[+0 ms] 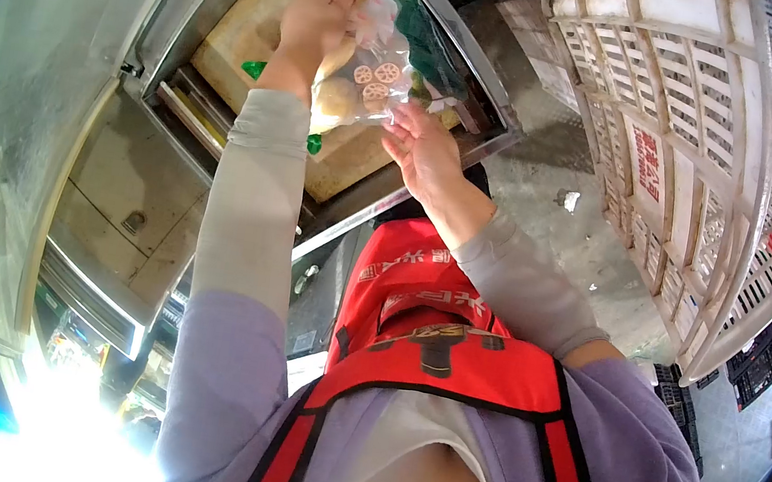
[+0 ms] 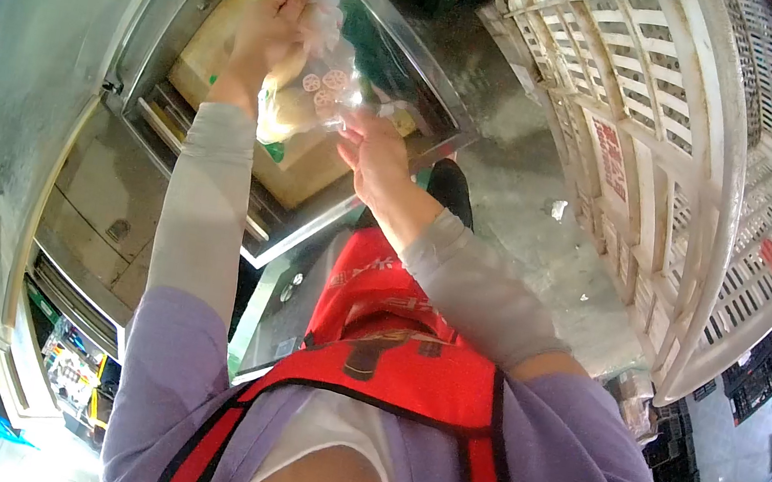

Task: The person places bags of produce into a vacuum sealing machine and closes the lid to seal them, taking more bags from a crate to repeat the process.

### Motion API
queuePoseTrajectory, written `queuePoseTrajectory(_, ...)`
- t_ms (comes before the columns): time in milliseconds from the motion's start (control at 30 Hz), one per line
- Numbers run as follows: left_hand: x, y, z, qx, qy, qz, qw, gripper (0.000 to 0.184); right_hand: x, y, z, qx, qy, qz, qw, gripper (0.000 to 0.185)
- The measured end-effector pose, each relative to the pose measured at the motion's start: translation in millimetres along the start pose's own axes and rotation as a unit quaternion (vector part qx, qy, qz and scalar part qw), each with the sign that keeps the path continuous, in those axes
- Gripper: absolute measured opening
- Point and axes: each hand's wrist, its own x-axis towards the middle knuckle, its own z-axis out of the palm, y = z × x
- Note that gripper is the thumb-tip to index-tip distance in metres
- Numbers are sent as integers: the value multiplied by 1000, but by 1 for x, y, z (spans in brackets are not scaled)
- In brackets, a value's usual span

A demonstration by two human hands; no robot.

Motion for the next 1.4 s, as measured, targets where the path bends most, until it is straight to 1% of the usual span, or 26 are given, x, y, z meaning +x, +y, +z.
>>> queuePoseTrajectory(33, 0, 1, -1, 1, 0, 0, 1000, 35, -2, -3, 2, 15, 20, -23, 999, 24)
queuePoseTrajectory(67, 0, 1, -3, -20, -5, -24, 1000, 34, -3, -4, 5, 7, 49, -35, 998, 23)
queuePoseTrajectory(100, 0, 2, -5, -41, -9, -47, 998, 33, -2, -4, 4, 7, 49, -34, 998, 23)
queuePoseTrajectory(167, -3, 6, -6, -43, 1, -51, 998, 32, 3, -3, 1, -23, 46, -80, 996, 20)
queuePoseTrajectory(200, -4, 8, -6, -47, 10, -55, 997, 31, 3, -6, 2, -22, 46, -80, 996, 20)
queuePoseTrajectory(267, -3, 6, -3, -58, 12, -65, 996, 31, 2, -12, 4, -29, 90, -59, 994, 18)
queuePoseTrajectory(367, 2, -8, 7, -90, 25, -78, 993, 30, 4, -23, 7, -29, 112, -53, 992, 16)
queuePoseTrajectory(467, 14, -28, 21, -117, 37, -73, 990, 30, 4, -25, 7, -31, 114, -45, 992, 17)
queuePoseTrajectory(533, 14, -26, 20, -122, 41, -66, 989, 31, 4, -25, 4, -28, 115, -40, 992, 17)
queuePoseTrajectory(633, 8, -15, 15, -95, 39, -70, 992, 32, -13, -29, -2, -10, 87, -23, 996, 20)
queuePoseTrajectory(700, 4, -7, 10, -76, 31, -77, 994, 32, -40, -32, -4, -157, 47, -101, 981, 24)
queuePoseTrajectory(733, 2, -4, 8, -76, 32, -78, 993, 32, -44, -27, -7, -268, 21, -210, 940, 30)
queuePoseTrajectory(767, 1, -2, 7, -57, 35, -70, 995, 31, -44, -27, -3, -268, 21, -209, 940, 30)
queuePoseTrajectory(800, 1, 0, 7, -37, 38, -61, 997, 31, -46, -30, 7, -392, -29, -337, 855, 34)
queuePoseTrajectory(833, 1, -1, 8, -37, 38, -60, 997, 31, -45, -32, 16, -500, -78, -451, 735, 39)
queuePoseTrajectory(867, 3, -1, 8, -43, 32, -69, 996, 32, -35, -34, 26, -500, -78, -452, 735, 39)
queuePoseTrajectory(900, 4, -2, 7, -47, 26, -78, 996, 33, -17, -39, 37, -548, -93, -535, 636, 42)
queuePoseTrajectory(933, 4, -5, 8, -46, 26, -77, 996, 33, -4, -43, 44, -585, -105, -609, 525, 46)
queuePoseTrajectory(967, 5, -7, 10, -51, 29, -76, 995, 33, 5, -45, 41, -585, -104, -609, 525, 46)
queuePoseTrajectory(1033, 5, -6, 12, -60, 31, -74, 995, 34, 18, -44, 25, -661, -44, -577, 478, 47)
queuePoseTrajectory(1067, 4, -4, 13, -72, 27, -66, 995, 31, 17, -42, 16, -684, -34, -570, 454, 48)
queuePoseTrajectory(1200, 3, -1, 12, -77, 18, -44, 996, 30, 7, -46, 3, -683, -10, -560, 469, 44)
queuePoseTrajectory(1267, 3, -1, 11, -74, 17, -46, 996, 30, -1, -63, 2, -617, -17, -633, 467, 40)
queuePoseTrajectory(1300, 2, 0, 10, -71, 16, -47, 996, 31, -4, -70, 1, -616, -17, -634, 467, 40)
queuePoseTrajectory(1367, 1, 3, 9, -78, 16, -63, 995, 31, -7, -80, 0, -615, 75, -645, 447, 37)
queuePoseTrajectory(1400, 0, 5, 8, -86, 16, -79, 993, 32, -3, -83, -2, -602, 85, -653, 452, 38)
